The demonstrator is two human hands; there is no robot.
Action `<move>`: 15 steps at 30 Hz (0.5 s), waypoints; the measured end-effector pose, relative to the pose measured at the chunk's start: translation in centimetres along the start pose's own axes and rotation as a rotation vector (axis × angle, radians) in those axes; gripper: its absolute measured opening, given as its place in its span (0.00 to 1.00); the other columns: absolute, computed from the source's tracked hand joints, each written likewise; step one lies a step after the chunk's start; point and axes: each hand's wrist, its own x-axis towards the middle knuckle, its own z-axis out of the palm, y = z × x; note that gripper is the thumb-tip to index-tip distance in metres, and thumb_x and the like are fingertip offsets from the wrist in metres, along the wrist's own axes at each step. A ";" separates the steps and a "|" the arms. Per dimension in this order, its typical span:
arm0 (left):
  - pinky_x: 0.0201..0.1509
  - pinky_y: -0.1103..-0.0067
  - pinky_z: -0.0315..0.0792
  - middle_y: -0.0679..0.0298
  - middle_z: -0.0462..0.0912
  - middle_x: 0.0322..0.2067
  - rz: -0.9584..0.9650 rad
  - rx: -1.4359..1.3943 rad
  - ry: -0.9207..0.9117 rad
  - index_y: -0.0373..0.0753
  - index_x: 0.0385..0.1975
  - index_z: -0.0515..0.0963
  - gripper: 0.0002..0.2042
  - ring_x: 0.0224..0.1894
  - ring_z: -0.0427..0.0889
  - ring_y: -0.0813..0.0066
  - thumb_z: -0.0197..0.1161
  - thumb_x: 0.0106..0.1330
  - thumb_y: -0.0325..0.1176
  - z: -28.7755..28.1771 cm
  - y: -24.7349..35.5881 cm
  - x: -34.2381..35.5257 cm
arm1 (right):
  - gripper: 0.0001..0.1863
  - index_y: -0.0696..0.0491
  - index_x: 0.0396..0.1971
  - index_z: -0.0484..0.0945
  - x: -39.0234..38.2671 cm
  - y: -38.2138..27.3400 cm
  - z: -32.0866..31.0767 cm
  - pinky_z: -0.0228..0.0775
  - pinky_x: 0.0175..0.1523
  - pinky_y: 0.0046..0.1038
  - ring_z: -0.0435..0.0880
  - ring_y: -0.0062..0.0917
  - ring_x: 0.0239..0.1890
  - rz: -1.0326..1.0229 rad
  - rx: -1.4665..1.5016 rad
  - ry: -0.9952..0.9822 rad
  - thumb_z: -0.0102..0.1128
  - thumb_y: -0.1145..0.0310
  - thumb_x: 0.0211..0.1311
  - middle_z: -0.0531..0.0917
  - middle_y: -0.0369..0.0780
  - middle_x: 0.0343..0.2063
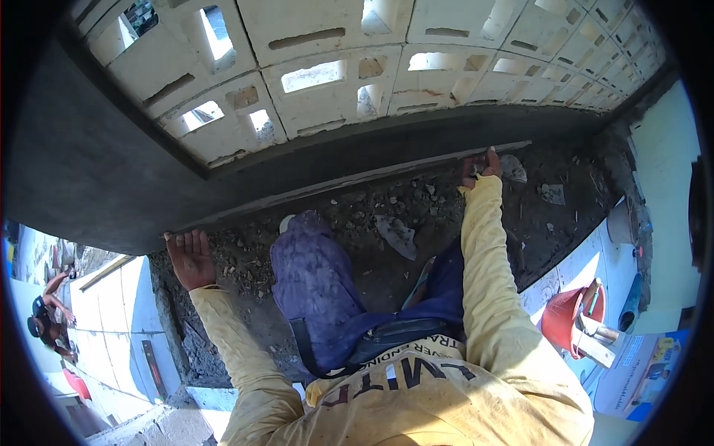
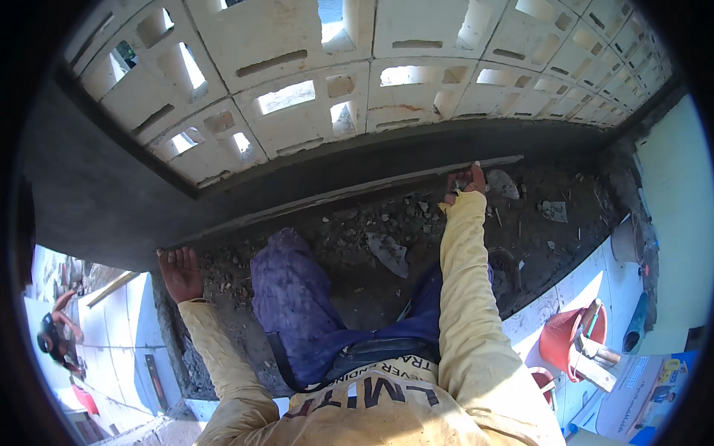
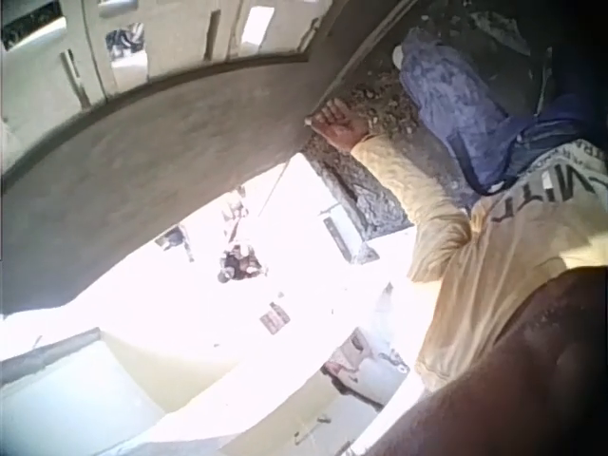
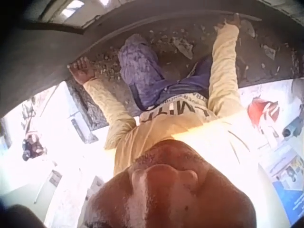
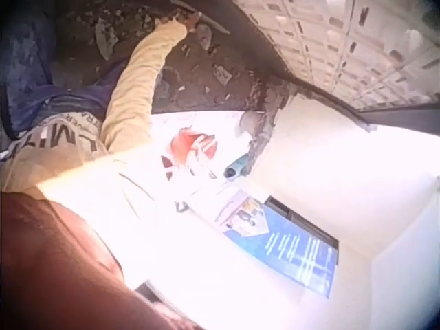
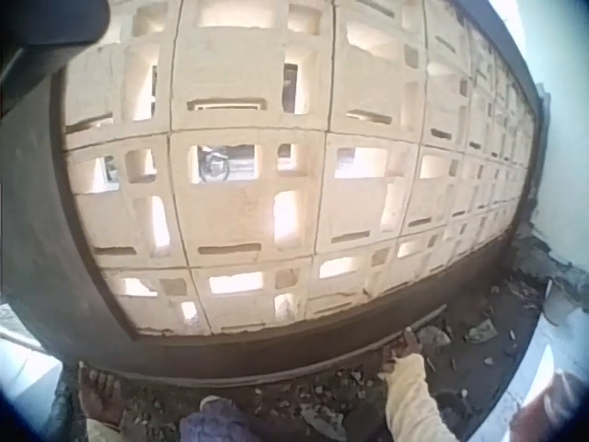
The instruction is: Apply plaster to a wall section and smooth it using a trowel and straight edge.
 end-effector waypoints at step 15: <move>0.62 0.64 0.64 0.48 0.68 0.53 0.047 0.116 -0.801 0.31 0.51 0.65 0.20 0.55 0.71 0.56 0.47 0.68 0.42 15.9 -7.9 -14.6 | 0.09 0.48 0.23 0.74 9.6 -16.5 -14.7 0.76 0.28 0.31 0.79 0.26 0.24 -0.137 0.383 0.193 0.66 0.64 0.48 0.80 0.34 0.22</move>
